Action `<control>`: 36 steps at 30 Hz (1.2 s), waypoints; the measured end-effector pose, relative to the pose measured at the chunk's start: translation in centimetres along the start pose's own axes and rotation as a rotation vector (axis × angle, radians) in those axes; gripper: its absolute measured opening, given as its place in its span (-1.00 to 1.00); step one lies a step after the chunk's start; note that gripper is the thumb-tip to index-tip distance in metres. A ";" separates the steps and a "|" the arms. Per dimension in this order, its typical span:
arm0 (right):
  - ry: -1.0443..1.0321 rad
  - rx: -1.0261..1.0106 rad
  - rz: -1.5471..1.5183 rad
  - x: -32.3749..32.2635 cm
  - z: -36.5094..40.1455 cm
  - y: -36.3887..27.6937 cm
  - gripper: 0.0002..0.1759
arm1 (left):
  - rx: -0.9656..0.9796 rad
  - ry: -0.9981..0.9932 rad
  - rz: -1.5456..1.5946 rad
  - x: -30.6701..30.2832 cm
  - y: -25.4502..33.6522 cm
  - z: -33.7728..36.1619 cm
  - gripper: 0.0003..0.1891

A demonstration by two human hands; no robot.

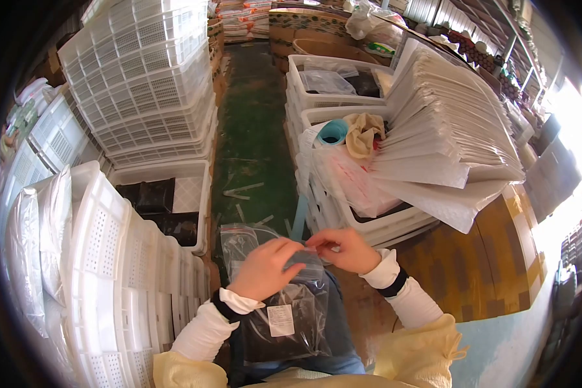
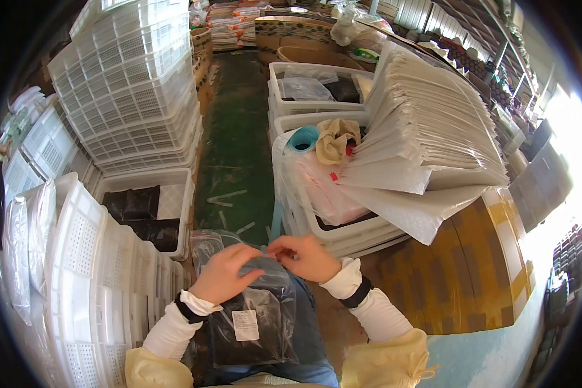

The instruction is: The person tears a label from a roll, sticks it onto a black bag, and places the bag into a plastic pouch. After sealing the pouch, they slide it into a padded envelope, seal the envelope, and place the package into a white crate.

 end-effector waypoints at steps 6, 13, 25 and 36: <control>-0.043 -0.129 0.157 1.5 0.3 -1.4 -0.75 | -0.031 0.075 0.076 1.5 -0.4 1.6 -0.85; -0.109 -0.229 0.256 2.2 -1.1 -0.8 -0.85 | -0.111 0.099 0.097 1.0 -0.6 3.5 -0.88; -0.176 -0.242 0.103 2.6 -0.9 -1.3 -0.90 | -0.038 0.171 -0.072 1.4 0.2 3.3 -0.90; -0.183 -0.021 -0.209 2.1 -0.9 0.9 -0.90 | 0.023 0.125 -0.130 1.1 -1.0 2.9 -0.85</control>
Point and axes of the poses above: each hand's wrist, its own z-axis away from the middle knuckle, its own x-axis out of the palm, y = z × x, the point moved 3 cm from there along -z, towards the middle knuckle, and after that the axes turned 9 degrees about -z, right-handed, at the moved point
